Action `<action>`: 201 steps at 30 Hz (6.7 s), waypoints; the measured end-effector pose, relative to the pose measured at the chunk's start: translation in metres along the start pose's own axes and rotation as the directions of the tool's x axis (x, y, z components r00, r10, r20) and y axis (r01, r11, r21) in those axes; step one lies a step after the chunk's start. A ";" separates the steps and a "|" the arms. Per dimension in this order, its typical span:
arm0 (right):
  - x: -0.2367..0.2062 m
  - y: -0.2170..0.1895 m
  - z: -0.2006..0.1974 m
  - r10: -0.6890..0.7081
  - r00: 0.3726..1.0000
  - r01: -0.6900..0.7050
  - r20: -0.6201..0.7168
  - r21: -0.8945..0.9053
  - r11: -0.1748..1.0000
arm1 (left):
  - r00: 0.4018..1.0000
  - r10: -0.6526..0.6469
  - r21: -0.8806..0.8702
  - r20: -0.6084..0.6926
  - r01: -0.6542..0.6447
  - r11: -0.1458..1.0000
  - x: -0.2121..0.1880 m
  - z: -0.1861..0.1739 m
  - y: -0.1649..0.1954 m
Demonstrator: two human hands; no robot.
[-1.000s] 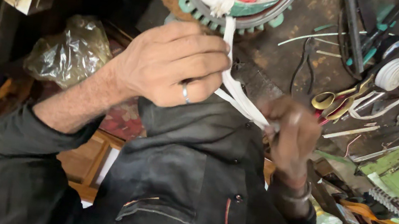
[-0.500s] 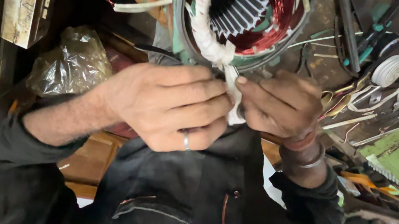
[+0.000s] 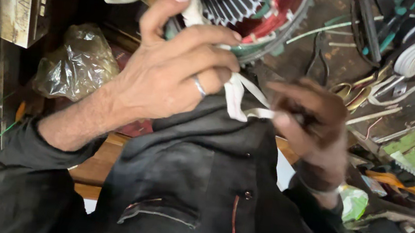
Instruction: The person wraps a white insulating tape around the copper windings of a green motor stator. They repeatedly pull, fold, and press the tape to secure the windings, occasionally using a small metal tool to tuck the tape into the stator slots.
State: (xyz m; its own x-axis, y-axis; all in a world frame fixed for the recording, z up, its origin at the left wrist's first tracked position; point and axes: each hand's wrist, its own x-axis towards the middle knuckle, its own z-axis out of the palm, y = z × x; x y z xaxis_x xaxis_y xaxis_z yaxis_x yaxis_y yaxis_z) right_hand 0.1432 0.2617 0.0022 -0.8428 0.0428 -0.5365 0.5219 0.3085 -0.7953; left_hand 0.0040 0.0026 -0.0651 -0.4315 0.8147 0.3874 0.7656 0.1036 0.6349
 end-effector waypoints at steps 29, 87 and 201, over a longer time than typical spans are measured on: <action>-0.065 0.031 -0.138 -0.310 0.948 0.287 0.076 0.219 0.932 | 0.945 -0.118 0.147 -0.304 0.169 0.975 0.036 0.017 0.121; -0.151 0.072 -0.082 -0.631 0.758 0.633 -0.163 0.413 0.655 | 0.965 -0.260 -0.177 -0.045 0.248 0.952 0.075 0.004 0.127; -0.040 -0.010 -0.055 -0.492 0.851 0.430 0.186 0.293 0.854 | 0.963 -0.047 -0.964 0.264 0.264 -0.009 0.027 0.035 0.098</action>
State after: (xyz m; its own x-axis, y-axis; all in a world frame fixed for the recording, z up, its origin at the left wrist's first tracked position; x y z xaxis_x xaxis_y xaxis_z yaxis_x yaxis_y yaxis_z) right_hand 0.1642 0.3088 0.0469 -0.9490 -0.2924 -0.1180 0.1223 0.0039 -0.9925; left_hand 0.0842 0.0542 -0.0158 -0.3256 0.9307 0.1666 -0.5811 -0.3360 0.7413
